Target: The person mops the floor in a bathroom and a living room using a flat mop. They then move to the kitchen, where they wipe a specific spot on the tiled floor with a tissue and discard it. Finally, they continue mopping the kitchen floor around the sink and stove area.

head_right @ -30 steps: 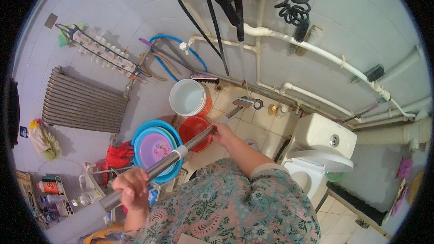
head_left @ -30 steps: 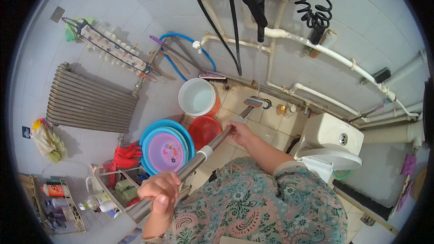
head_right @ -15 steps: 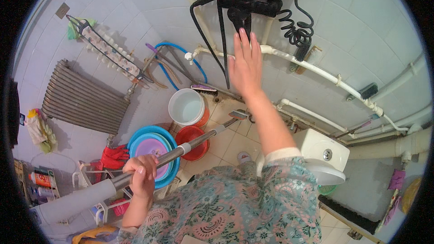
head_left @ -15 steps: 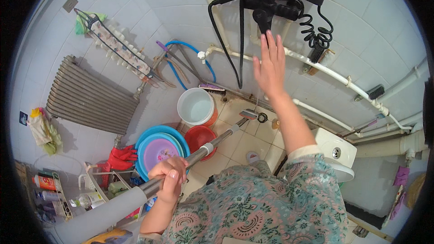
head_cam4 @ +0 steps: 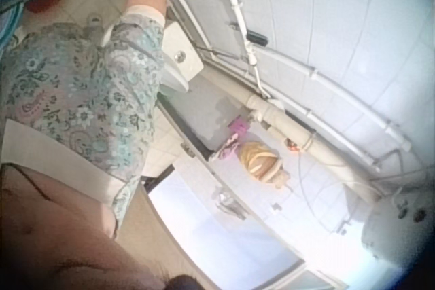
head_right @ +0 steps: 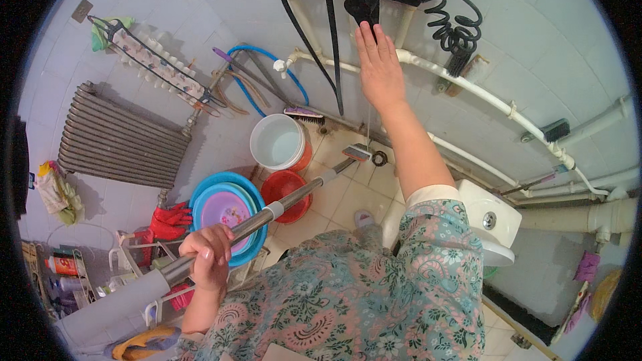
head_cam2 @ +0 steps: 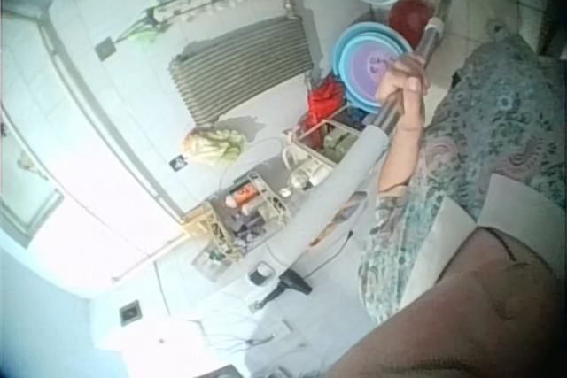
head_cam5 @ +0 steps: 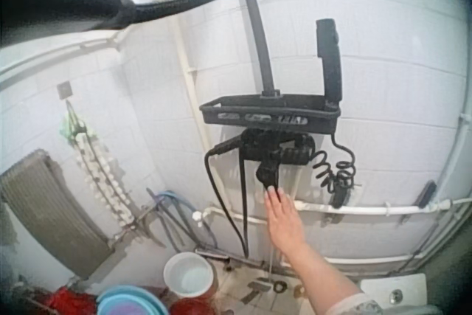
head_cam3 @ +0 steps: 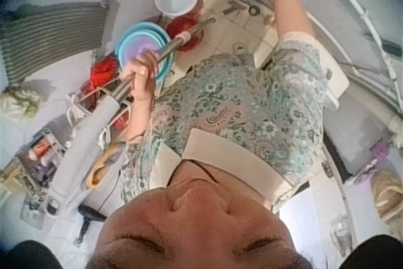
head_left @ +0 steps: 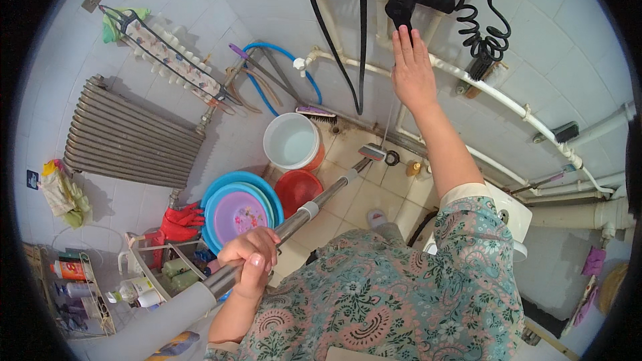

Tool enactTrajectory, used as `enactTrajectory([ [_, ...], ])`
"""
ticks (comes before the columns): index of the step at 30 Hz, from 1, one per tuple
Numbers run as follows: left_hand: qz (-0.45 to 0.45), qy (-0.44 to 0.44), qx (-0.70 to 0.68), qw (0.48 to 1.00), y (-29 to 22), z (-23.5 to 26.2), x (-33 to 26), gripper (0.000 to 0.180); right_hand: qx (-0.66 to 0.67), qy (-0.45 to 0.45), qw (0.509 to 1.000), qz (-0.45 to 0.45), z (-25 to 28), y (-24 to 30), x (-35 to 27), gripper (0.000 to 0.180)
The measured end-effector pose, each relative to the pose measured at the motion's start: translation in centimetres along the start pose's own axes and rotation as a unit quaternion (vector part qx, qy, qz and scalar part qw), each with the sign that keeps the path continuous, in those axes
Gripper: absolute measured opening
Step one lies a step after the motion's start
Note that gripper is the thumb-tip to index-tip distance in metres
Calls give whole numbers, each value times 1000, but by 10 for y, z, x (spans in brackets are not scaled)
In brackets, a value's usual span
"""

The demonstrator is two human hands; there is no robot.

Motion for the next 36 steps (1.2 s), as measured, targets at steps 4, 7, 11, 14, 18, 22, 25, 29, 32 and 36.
enactTrajectory([
  [4, -11, -2, -3, 1000, 2, 2, 2, 23, 162, -5, 984, -80, -1, 17, -31, 68],
  [7, -18, 6, -23, 1000, 1, -6, 8, 22, 331, 79, 877, -339, -69, 46, -151, 76],
  [11, -9, 34, -18, 999, 3, -19, 15, 21, 579, 355, 145, -719, -133, 158, -310, 59],
  [14, 4, 87, 10, 996, 0, -33, 16, 21, 587, 218, -23, -779, -148, 183, -300, 40],
  [18, 23, 86, 24, 996, -2, -41, 20, 23, 633, 185, -99, -745, -220, 194, -334, 25],
  [22, -33, 38, 60, 997, -17, -22, 24, 32, 612, 196, -51, -764, -134, 215, -282, 18],
  [25, -29, 44, 69, 996, -11, -8, 31, 34, 622, 187, -99, -754, -73, 237, -247, 15],
  [29, -70, 109, 60, 990, -8, 16, 33, 33, 635, 144, -90, -754, -4, 266, -203, 14],
  [32, -120, 172, 93, 973, -26, 34, 28, 33, 652, 95, -97, -746, 20, 289, -198, 16],
  [36, -82, 190, -135, 969, -50, 62, 20, 34, 726, 113, -59, -676, 54, 307, -198, 19],
])
Point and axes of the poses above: each hand's wrist, its own x-axis towards the middle knuckle, its own z-axis out of the back of the hand, y = z × x, the point moved 6 cm from there along x, towards the middle knuckle
